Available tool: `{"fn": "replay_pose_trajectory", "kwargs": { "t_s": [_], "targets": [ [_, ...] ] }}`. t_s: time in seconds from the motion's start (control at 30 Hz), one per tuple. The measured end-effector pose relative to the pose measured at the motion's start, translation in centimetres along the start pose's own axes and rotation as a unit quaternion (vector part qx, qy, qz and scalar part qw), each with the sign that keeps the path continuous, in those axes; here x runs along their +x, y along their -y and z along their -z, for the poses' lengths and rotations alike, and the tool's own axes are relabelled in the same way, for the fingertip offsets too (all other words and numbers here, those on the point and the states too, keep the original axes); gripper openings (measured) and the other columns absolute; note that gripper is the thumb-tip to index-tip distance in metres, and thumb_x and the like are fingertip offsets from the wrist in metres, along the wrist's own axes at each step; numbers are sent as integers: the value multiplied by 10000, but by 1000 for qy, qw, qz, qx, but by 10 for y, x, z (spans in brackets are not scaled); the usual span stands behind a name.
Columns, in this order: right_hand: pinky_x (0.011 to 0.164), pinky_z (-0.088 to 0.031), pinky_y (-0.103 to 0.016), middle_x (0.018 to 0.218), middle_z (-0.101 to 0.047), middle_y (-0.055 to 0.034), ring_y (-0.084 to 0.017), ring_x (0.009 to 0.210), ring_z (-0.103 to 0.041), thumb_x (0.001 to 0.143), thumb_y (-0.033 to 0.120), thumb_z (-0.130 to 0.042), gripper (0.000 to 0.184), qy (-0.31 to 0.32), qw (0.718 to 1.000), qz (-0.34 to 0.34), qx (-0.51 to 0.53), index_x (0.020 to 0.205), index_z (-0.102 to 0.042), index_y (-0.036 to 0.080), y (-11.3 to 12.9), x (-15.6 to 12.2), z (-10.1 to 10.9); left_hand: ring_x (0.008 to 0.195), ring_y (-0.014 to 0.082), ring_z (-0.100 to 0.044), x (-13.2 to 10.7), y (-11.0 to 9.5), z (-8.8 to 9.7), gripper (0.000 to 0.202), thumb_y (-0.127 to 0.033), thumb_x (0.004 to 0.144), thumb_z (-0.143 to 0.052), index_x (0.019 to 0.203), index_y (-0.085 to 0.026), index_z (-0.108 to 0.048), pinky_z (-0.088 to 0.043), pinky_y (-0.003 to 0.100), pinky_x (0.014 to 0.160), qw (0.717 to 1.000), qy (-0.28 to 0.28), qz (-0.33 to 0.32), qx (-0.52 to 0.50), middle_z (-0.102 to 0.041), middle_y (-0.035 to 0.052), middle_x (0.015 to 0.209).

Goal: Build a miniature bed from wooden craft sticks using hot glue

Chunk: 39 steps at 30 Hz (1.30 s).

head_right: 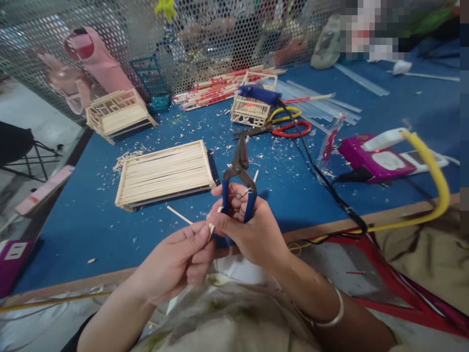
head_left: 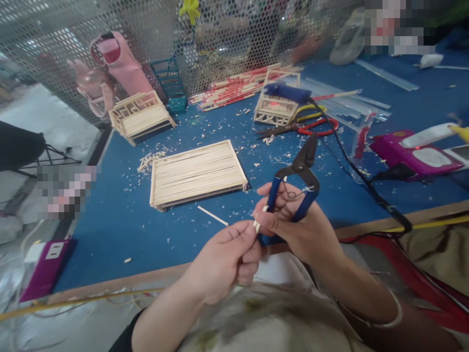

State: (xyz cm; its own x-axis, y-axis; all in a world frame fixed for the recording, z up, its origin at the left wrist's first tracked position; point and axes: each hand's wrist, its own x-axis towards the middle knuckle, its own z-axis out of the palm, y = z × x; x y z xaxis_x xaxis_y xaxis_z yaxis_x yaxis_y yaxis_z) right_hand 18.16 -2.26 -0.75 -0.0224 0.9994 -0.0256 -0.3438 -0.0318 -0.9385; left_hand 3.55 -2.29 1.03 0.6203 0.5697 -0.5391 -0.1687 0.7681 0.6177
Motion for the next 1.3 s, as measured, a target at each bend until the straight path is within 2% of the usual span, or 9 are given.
{"fn": "replay_pose_trajectory", "kwargs": {
  "t_s": [0.07,0.17,0.3,0.4,0.5,0.63,0.73,0.93,1.3],
  "targets": [
    [490,-464,-205,736,-601,32,-64,515,-537,721,243,-702,317,18,1000,5,-1,975,-519,191,-1,-1,2,362,4,-138,-1,0,-2,277,-374,817,-618,749,-174,-438,-136,105,352,1000,0,4,-13,-259,-121,471],
    [524,-468,-215,810,-626,-3,-83,587,-568,737,235,-693,351,51,998,-5,-21,1035,-514,185,-3,-1,6,391,15,-119,-2,1,-3,261,-342,827,-596,727,-183,-415,-125,122,372,1000,-2,5,-25,-247,-112,491],
    [552,-457,-218,718,-598,18,-92,609,-560,758,244,-686,293,71,996,15,-61,997,-530,179,0,-3,8,407,25,-249,-2,4,0,243,-320,781,-621,685,-162,-463,-188,147,398,1000,-1,-5,-14,-364,-69,516],
    [534,-445,-214,705,-590,27,-88,588,-554,761,258,-686,283,74,995,24,-55,982,-522,192,3,-3,7,451,52,-413,-4,3,6,248,-345,804,-593,702,-119,-594,-307,175,453,996,18,-44,71,-503,-4,545],
    [510,-439,-212,713,-595,29,-88,572,-556,750,281,-698,299,74,996,19,-38,970,-510,207,4,-4,5,574,90,-566,-4,0,13,309,-406,826,-592,814,-109,-674,-400,187,542,986,64,-42,148,-659,76,720],
    [512,-449,-217,720,-598,26,-91,570,-561,731,313,-712,319,63,997,15,-34,952,-507,209,0,-3,3,644,121,-635,-3,-3,19,344,-448,786,-641,918,-131,-665,-444,183,528,985,97,-29,136,-698,112,897],
    [517,-459,-214,748,-609,18,-89,577,-565,737,293,-701,310,55,998,21,-40,962,-506,208,-2,-2,2,603,114,-625,-2,-3,18,347,-454,784,-642,921,-136,-647,-439,173,471,985,87,-38,145,-691,96,866],
    [545,-488,-224,764,-611,9,-97,602,-580,754,256,-683,282,53,996,36,-70,970,-507,211,-1,-3,0,459,68,-473,-7,-6,15,384,-499,833,-554,784,-125,-625,-393,173,482,970,58,-46,233,-540,-2,533],
    [398,-449,-196,723,-598,31,-82,484,-553,770,315,-679,286,69,996,7,-61,965,-489,227,-3,-5,-4,502,92,-548,-5,-3,15,433,-551,795,-569,739,-127,-634,-459,189,506,972,38,-51,226,-600,26,588]
  ]
}}
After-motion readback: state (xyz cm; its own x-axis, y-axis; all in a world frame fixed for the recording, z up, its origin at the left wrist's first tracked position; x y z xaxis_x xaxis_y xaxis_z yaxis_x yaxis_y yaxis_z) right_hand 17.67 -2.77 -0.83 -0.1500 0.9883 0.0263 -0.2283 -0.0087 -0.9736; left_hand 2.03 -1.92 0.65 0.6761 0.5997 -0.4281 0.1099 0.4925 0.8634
